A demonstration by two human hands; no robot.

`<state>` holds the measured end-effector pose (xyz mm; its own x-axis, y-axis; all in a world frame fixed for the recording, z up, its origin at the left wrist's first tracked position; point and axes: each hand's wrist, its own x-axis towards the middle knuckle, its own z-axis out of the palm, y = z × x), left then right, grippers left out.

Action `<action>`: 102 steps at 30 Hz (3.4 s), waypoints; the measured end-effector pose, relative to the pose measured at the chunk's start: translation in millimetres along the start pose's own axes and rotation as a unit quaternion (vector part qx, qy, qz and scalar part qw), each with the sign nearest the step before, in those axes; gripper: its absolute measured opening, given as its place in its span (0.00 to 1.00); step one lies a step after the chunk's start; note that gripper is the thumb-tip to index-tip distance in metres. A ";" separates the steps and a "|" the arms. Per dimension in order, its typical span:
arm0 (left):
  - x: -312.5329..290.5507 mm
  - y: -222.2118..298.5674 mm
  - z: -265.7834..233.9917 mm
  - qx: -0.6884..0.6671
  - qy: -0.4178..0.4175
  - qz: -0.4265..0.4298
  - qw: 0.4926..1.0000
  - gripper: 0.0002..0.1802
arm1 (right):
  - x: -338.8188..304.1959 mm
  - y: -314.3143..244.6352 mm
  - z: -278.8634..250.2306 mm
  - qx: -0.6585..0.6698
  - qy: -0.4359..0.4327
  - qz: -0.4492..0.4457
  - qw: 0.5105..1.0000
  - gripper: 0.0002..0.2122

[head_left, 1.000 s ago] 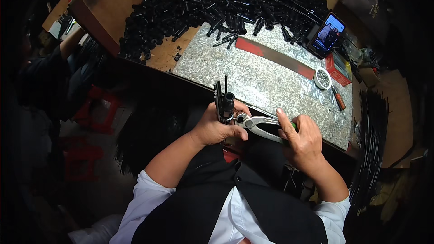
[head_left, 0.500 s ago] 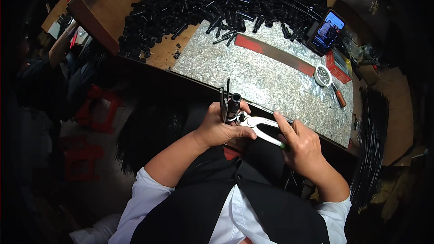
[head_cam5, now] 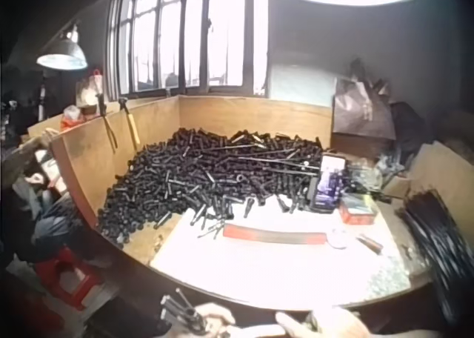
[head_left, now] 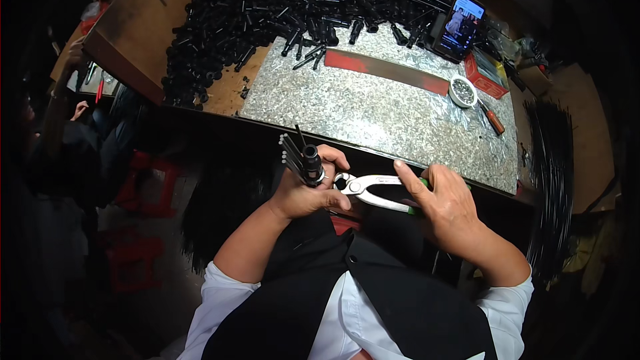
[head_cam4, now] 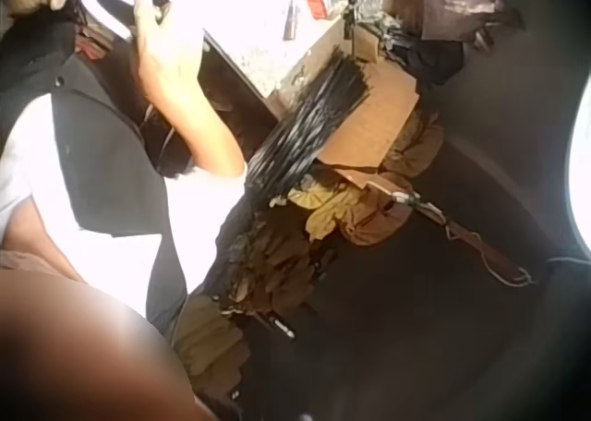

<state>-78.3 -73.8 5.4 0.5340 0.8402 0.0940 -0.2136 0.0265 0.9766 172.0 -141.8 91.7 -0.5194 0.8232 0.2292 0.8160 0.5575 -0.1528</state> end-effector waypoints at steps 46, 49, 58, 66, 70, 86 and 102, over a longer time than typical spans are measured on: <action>11.1 73.7 -43.6 -0.219 0.204 0.222 0.928 0.23 | 4.8 -25.1 95.5 0.470 -0.053 -0.075 0.878 0.21; 11.0 74.5 -39.1 -0.327 0.183 0.223 0.900 0.25 | 3.0 -37.7 112.8 0.588 -0.147 0.054 0.794 0.38; 11.8 29.5 24.4 -0.424 0.216 0.032 0.879 0.35 | 5.0 4.1 10.2 0.534 0.177 -0.058 0.825 0.21; -30.2 0.5 35.1 -0.118 -0.165 -0.148 0.968 0.26 | 29.9 11.9 -26.1 0.416 0.025 0.077 0.906 0.08; -10.3 46.0 29.7 0.045 0.002 0.061 0.997 0.28 | 39.1 6.0 31.2 0.360 -0.112 0.102 0.921 0.14; 36.0 134.6 28.1 0.008 -0.010 0.216 0.976 0.03 | 47.2 -2.1 74.1 0.372 -0.266 0.041 0.888 0.24; 39.0 142.1 27.8 0.107 0.001 0.181 0.978 0.03 | 96.6 9.8 -34.1 0.601 -0.114 0.040 0.790 0.11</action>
<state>-65.0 -52.3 153.2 0.4534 0.7748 0.4405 -0.2125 -0.3860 0.8977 138.5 -60.4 145.1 -0.6223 0.7827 0.0145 0.0885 0.0888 -0.9921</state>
